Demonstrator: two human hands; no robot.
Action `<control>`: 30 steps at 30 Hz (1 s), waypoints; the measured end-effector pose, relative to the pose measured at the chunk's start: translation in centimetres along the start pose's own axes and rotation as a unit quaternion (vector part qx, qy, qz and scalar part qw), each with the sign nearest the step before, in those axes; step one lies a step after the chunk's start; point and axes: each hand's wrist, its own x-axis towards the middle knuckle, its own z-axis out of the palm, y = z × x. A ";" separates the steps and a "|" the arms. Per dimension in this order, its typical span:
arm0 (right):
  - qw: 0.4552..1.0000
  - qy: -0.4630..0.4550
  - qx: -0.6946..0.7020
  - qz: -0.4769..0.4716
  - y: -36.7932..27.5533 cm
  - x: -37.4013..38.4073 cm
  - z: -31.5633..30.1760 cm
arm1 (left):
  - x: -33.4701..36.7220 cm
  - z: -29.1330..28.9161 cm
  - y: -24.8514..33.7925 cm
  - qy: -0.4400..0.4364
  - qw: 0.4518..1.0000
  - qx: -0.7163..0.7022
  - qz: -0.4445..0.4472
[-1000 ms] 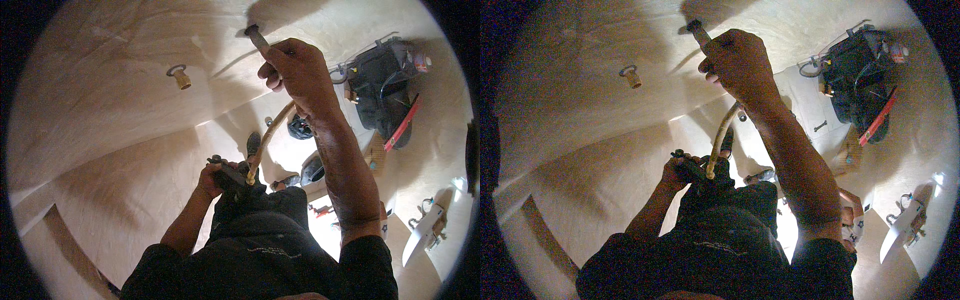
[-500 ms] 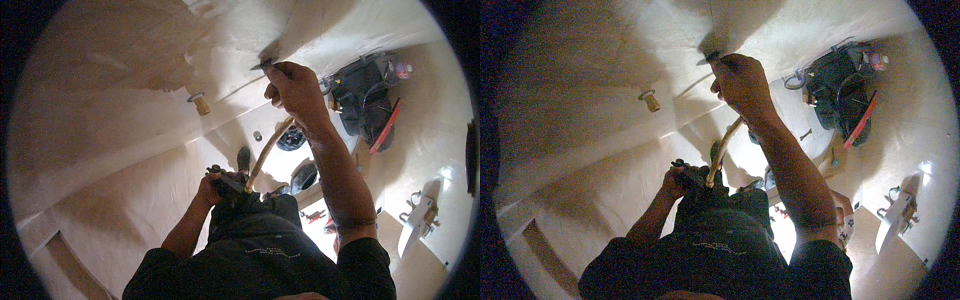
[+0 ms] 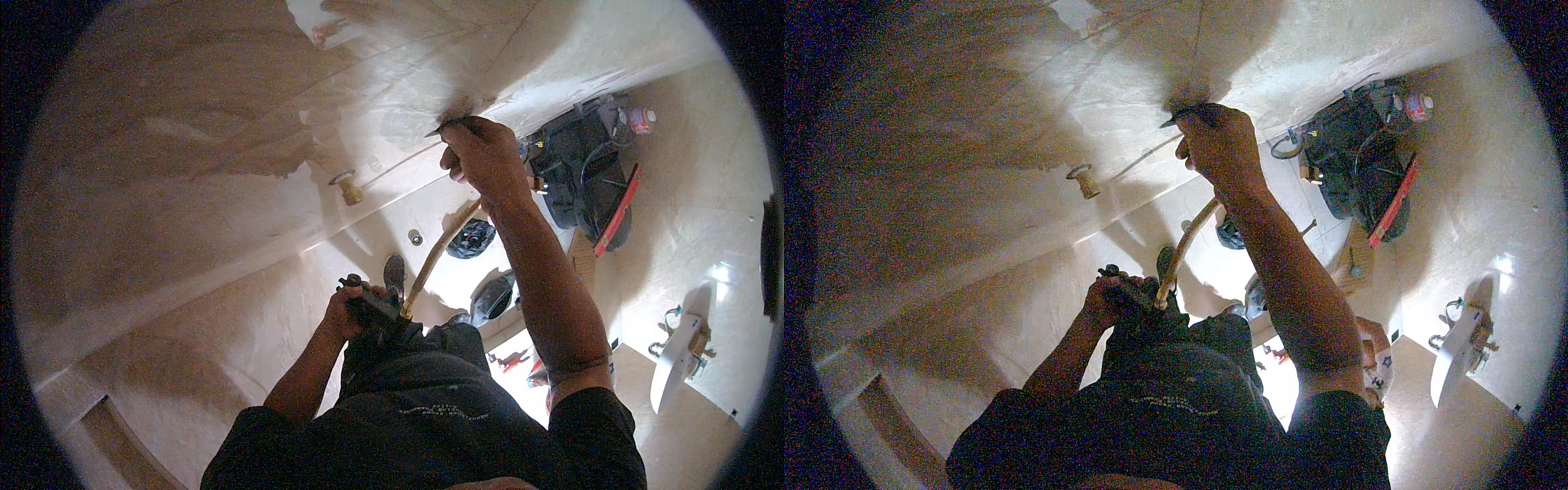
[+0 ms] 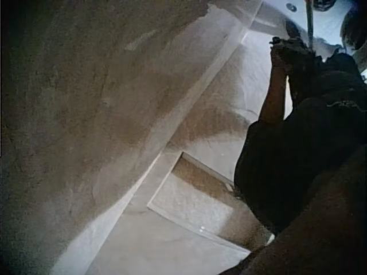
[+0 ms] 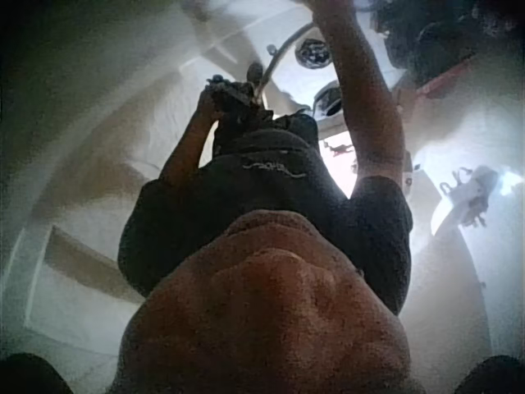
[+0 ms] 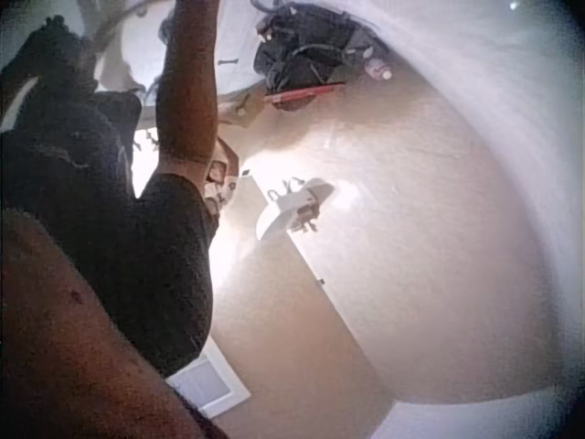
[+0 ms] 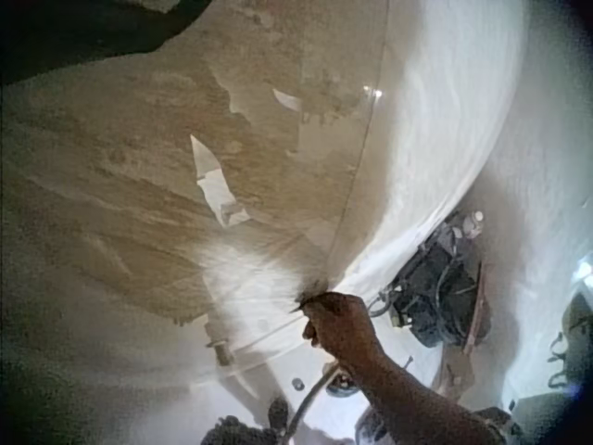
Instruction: The person uses an electric drill to create a hole in a tiled wall, then clears debris from the hole with a small tool and inserts a metal pipe fitting.
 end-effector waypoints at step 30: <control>0.969 0.241 0.022 0.057 27.9 -40.9 -18.3 | 14.6 23.6 -17.1 0.032 0.714 0.629 -0.305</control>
